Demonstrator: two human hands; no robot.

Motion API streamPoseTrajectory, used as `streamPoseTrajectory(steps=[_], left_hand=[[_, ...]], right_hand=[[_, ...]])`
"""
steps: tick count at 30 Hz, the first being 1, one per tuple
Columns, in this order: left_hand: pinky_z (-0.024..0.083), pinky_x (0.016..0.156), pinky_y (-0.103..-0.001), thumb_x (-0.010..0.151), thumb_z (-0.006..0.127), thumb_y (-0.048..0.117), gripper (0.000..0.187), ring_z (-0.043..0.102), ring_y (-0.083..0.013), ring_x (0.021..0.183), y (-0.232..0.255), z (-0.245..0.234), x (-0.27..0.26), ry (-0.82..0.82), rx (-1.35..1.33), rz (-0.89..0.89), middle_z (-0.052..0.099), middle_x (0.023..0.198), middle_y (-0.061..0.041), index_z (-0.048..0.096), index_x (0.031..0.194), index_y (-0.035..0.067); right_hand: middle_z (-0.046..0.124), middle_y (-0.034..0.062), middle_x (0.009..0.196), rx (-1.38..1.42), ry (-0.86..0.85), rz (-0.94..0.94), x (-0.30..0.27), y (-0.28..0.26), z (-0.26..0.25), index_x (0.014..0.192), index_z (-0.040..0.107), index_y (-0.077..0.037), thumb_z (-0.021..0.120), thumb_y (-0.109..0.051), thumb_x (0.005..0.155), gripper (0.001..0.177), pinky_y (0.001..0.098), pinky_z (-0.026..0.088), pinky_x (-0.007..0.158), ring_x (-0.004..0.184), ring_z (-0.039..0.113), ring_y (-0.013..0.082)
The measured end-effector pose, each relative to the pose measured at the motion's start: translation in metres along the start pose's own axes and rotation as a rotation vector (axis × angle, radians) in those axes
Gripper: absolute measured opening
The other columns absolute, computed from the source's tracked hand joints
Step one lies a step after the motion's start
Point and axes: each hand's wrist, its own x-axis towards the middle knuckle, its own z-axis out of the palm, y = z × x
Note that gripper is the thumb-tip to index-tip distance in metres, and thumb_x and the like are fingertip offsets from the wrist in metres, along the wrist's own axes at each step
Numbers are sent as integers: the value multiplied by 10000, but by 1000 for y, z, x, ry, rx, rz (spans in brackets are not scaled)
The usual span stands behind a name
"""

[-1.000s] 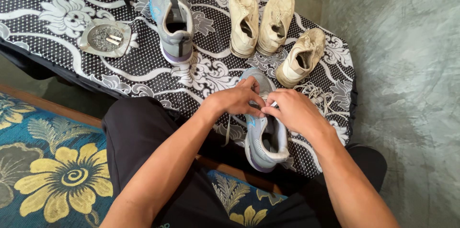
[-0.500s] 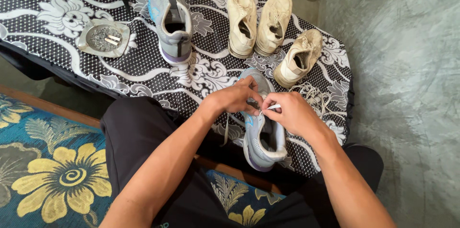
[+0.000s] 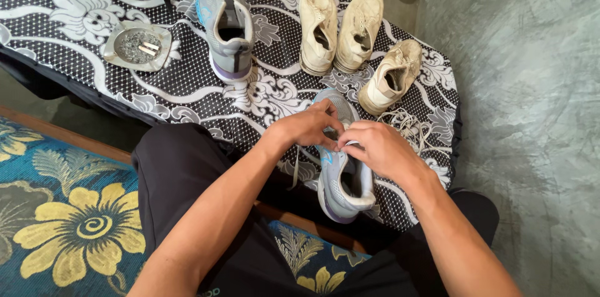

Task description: The person threads white shoelaces through the eyelets of a gray sneaker, pulls the laces to tighten them, and ties a knot. The task is performed on a patterned tablecloth with other shoes nearby.

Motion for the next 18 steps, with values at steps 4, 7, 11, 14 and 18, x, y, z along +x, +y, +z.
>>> streamPoseTrajectory(steps=[4,7,11,14,18], left_hand=[[443,1049,-382,722,867,298,403,491,-313,1237,-5,-1,0,-3,-17,22,476,1281,-98,768,1113,280],[453,1050,-376,723,865,278,401,522,-302,1221,-8,-2,0,-17,-31,21,483,1290,-93,769,1112,271],[431,1077,-374,775,874,329,363,537,-298,1230,-8,-5,-1,-6,-86,16,487,1313,-86,759,1111,257],[448,1092,-366,796,836,370,328,544,-305,1243,-5,-8,-3,-24,-139,66,513,1287,-104,805,1115,298],[430,1074,-377,748,852,398,396,533,-317,1238,-2,-13,-6,-66,-101,44,505,1291,-116,785,1127,303]], right_hand=[[713,71,902,4,-25,-80,4,1,0,923,758,-67,750,-128,811,128,409,533,791,908,671,291],[717,64,962,31,-69,-65,3,1,2,937,766,-78,727,-118,853,102,399,515,863,982,643,284],[637,136,1197,124,211,-133,-11,1,8,1095,721,-11,693,-52,808,291,436,433,1035,1190,559,332],[574,123,1241,151,321,123,-22,3,18,1054,646,-27,702,-87,807,261,407,443,1093,1249,557,305],[600,109,1240,71,225,155,-32,12,30,877,757,-50,804,-95,703,186,425,422,1066,1225,528,327]])
